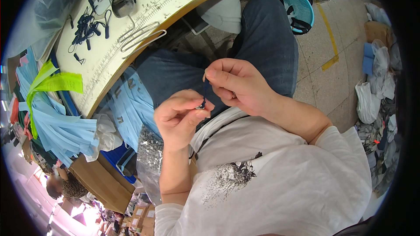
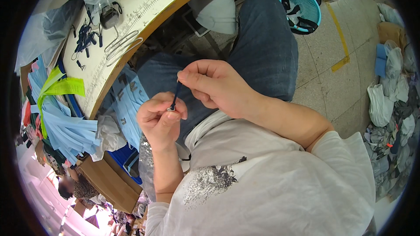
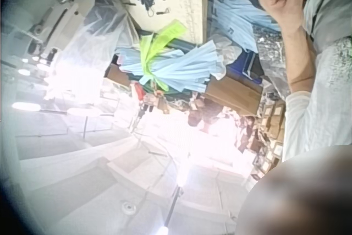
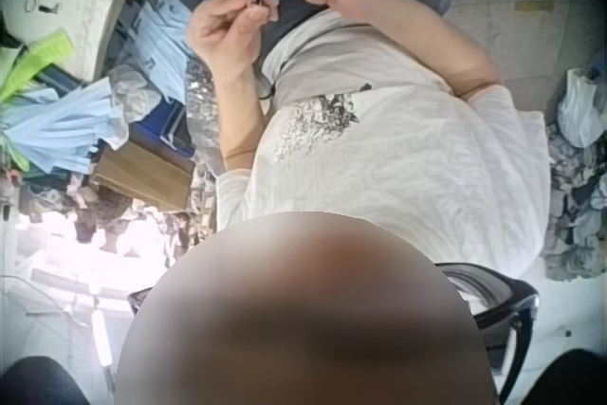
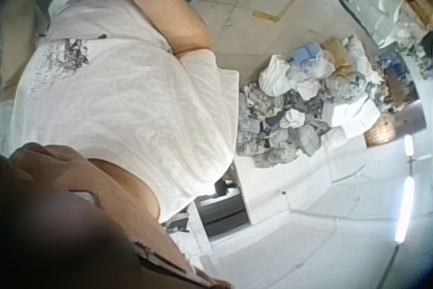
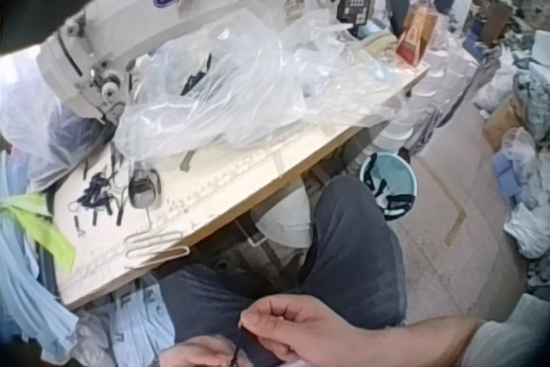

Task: Assembling small metal hardware onto thin black straps.

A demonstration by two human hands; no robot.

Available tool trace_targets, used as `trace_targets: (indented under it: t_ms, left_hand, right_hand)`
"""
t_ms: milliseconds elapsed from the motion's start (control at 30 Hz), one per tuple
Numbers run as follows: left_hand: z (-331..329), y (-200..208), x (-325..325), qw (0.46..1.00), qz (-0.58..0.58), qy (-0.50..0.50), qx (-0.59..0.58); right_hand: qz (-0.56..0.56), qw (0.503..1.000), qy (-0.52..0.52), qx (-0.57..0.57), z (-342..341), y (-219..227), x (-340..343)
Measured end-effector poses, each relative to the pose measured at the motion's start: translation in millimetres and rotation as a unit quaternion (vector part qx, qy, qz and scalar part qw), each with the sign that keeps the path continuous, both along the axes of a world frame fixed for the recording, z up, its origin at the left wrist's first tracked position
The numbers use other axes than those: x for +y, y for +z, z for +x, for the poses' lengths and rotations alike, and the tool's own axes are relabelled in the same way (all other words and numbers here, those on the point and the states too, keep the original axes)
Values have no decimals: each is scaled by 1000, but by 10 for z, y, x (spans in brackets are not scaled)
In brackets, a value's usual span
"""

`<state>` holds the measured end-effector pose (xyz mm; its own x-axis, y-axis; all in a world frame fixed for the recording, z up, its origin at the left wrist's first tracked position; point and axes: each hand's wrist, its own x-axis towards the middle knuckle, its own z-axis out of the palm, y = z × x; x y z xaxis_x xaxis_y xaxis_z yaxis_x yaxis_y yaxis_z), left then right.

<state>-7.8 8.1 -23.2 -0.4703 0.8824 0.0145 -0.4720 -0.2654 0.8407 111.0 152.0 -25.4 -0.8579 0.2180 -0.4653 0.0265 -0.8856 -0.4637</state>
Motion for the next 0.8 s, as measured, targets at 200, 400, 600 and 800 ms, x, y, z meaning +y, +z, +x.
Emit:
trace_targets:
  t_ms: [200, 400, 600, 800]
  left_hand:
    - [41, 15, 66, 993, 67, 12, -96]
    - [-446, 767, 566, 956, 72, 137, 248]
    - [-1043, 1583, 1472, 891, -41, 234, 388]
    - [-1382, 1154, 907, 861, -73, 364, 349]
  right_hand:
    - [-12, 1000, 24, 15, 26, -36, -9]
    - [-75, 996, 37, -17, 29, -15, 13]
    - [-95, 991, 89, 10, 43, 2, -33]
    - [-77, 993, 85, -1, 108, -18, 71]
